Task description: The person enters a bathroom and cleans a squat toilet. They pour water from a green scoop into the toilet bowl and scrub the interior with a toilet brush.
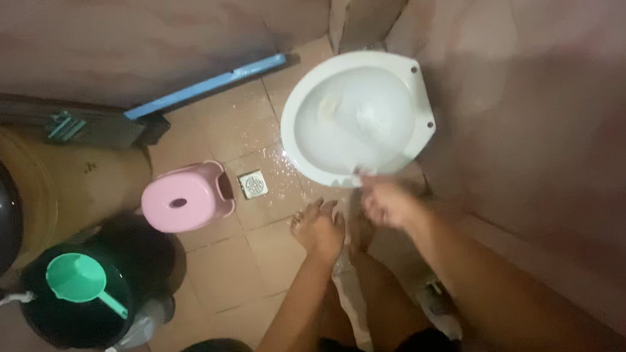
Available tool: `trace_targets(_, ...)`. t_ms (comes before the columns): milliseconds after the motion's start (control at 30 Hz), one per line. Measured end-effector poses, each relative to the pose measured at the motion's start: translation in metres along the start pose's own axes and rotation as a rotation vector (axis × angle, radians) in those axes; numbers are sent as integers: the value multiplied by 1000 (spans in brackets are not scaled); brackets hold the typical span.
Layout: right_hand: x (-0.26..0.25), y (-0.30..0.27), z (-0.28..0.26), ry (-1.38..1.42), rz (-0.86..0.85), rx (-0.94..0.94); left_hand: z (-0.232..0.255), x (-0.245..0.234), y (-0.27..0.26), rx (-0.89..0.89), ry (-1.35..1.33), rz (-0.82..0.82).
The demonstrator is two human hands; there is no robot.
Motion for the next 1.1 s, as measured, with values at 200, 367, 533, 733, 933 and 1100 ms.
trace_targets(200, 9, -5, -13, 225, -157, -53, -10, 4, 3, -38, -45, 0)
trace_targets(367, 11, -12, -5, -321, -154, -32, -4, -13, 2, -70, -44, -23)
trace_targets(533, 9, -19, -15, -365, -140, -64, -1, -18, 2, -100, -93, -125)
trace_targets(733, -30, 16, 14, -465, -201, -79, 6, -21, -4, -98, -234, -237)
trace_targets(933, -67, 36, 42, -1174, 95, -101, 8, -34, -5, -132, -344, -273)
trace_targets(1100, -44, 33, 12, -1086, -34, -114, 14, -40, -5, -210, -434, -317)
Point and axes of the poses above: each hand's wrist, its own y-axis towards the middle knuckle, its own x-axis out of the palm, z = x × y, the point moved 3 cm from there along y, towards the middle knuckle, and after that the axes turned 3 degrees about -z, right-handed, at the moved point
